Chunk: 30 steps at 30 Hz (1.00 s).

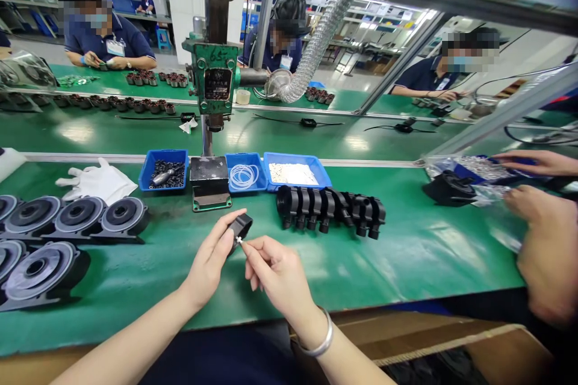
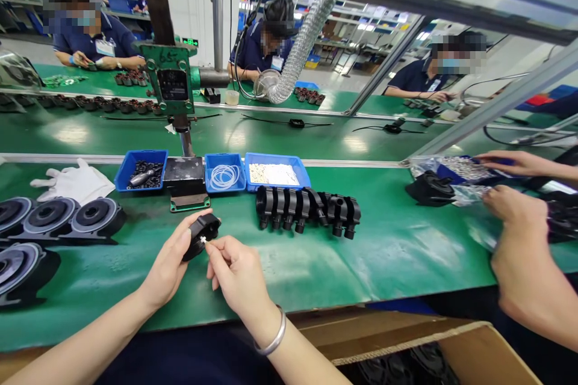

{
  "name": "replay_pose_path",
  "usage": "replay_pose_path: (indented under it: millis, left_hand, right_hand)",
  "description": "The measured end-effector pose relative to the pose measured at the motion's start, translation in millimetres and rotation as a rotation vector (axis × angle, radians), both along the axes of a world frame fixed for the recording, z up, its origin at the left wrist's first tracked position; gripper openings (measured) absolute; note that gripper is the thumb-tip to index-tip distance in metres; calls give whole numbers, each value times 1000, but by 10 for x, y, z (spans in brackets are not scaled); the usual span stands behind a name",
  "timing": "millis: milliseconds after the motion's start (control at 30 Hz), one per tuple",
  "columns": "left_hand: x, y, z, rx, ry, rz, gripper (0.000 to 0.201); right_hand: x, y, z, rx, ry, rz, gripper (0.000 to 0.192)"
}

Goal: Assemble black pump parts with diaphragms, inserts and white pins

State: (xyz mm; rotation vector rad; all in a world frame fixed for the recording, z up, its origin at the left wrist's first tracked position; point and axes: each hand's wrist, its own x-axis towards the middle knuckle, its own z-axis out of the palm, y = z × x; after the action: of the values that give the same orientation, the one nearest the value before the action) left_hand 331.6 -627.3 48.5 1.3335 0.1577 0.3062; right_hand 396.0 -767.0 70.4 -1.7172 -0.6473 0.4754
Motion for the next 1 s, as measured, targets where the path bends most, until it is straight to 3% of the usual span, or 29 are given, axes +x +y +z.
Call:
replay_pose_path:
  millis: [300, 500, 700, 1000]
  left_hand:
    - [-22, 34, 143, 233, -9, 4, 45]
    - [2, 18, 156, 180, -7, 12, 45]
    - [29, 32, 192, 369, -42, 2, 40]
    - [85, 29, 136, 171, 11, 34, 43]
  right_hand:
    - [-48, 24, 22, -39, -154, -30, 34]
    - [-43, 38, -32, 1, -189, -43, 35]
    - [-22, 30, -25, 34, -151, -49, 36]
    - [72, 110, 13, 34, -67, 9, 35]
